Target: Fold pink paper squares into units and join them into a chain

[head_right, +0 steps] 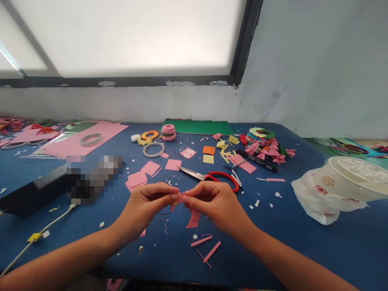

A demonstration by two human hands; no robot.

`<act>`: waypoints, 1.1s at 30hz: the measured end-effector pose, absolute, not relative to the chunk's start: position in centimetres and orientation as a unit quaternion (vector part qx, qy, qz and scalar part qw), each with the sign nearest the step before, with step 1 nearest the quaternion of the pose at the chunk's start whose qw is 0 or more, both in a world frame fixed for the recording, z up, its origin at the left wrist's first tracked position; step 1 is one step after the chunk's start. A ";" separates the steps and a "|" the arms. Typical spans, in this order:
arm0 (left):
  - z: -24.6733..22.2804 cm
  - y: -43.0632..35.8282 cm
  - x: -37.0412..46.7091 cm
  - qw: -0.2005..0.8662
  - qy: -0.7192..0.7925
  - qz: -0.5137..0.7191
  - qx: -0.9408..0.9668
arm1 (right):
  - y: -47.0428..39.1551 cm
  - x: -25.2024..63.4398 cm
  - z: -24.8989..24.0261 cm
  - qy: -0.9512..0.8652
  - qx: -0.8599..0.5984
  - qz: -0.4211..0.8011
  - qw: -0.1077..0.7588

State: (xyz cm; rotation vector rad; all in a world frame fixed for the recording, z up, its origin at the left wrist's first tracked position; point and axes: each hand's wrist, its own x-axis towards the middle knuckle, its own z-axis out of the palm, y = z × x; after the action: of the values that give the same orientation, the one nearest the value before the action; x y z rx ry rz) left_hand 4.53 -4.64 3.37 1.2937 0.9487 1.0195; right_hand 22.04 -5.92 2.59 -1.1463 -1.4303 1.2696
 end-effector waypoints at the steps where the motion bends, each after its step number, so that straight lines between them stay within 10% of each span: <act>1: 3.4 -4.7 4.5 0.581 0.405 0.436 0.555 | -6.0 22.0 2.6 -0.590 -0.468 0.488 0.442; 33: 3.1 -3.7 3.5 0.628 0.399 0.335 0.578 | -4.9 23.1 2.8 -0.679 -0.440 0.442 0.388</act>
State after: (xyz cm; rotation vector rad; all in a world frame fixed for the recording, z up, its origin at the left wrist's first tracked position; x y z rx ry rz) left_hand 3.46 -3.73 3.07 1.3252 0.9137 0.7679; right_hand 23.07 -4.94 2.82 -1.1184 -1.7268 1.1252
